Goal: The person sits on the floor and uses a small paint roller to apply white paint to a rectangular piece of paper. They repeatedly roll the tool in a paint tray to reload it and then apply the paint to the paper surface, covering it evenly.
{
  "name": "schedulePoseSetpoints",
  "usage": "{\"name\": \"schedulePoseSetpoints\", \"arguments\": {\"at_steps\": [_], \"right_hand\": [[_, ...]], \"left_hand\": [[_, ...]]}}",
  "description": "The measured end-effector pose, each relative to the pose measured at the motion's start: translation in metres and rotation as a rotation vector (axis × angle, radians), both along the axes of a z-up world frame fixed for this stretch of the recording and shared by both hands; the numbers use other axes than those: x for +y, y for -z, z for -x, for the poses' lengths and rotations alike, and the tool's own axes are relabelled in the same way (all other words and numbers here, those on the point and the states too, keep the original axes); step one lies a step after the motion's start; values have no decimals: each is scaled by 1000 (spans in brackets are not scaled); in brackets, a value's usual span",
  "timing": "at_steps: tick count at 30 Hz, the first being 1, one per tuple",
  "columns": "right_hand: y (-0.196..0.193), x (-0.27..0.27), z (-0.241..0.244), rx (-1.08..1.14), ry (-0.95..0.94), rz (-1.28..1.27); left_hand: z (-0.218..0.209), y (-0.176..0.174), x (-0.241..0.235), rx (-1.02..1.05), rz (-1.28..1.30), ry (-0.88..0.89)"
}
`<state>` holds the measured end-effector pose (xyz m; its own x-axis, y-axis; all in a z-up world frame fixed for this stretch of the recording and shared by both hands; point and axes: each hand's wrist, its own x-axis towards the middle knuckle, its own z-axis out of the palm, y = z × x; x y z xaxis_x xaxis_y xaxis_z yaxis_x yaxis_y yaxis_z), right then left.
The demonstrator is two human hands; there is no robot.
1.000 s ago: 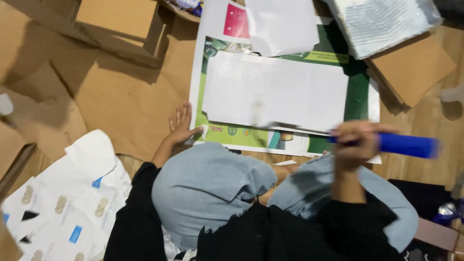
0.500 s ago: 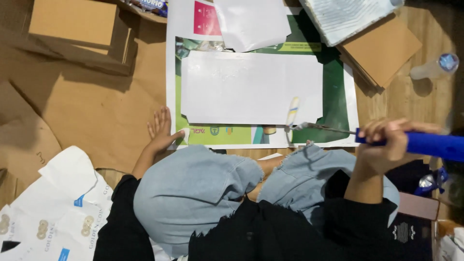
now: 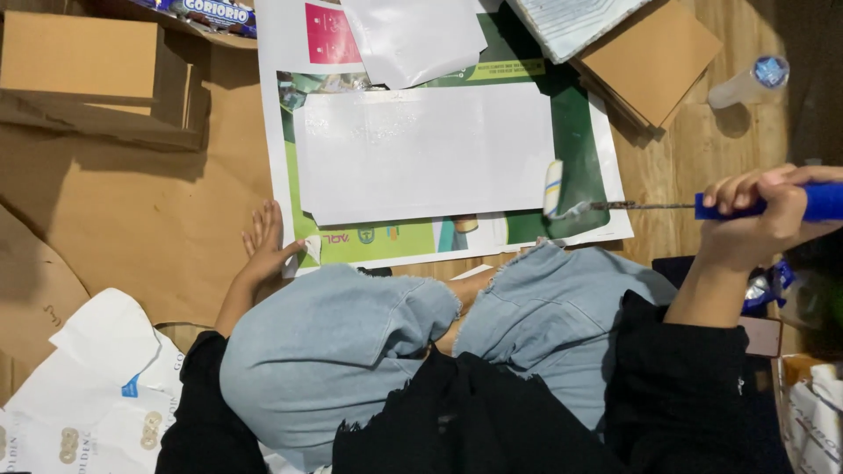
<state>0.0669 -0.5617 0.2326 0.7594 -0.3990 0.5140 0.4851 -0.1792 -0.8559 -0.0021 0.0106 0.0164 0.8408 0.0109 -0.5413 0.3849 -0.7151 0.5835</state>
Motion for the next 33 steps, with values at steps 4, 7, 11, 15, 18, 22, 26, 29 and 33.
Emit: {"name": "schedulePoseSetpoints", "arguments": {"at_steps": [4,7,11,15,18,22,26,29,33], "right_hand": [[-3,-2,9,23,-259,0],[-25,27,20,-146,-574,305],[-17,76,51,-127,-239,101],[38,34,54,-317,-245,52],[31,21,31,-241,-286,102],[13,24,39,-150,-456,101],[0,42,40,-85,-360,54],[21,36,2,-154,-307,47],[24,35,-9,-18,-275,-131]], "left_hand": [[1,2,3,10,15,7],[-1,8,5,-6,32,-5],[0,-1,-1,-1,18,-20],[1,9,0,-20,-31,6],[2,10,-3,-39,-46,-1],[2,10,-3,-38,-45,-17],[6,15,1,-43,-75,19],[1,14,0,-55,-70,18],[4,29,5,-75,-69,14]]}}
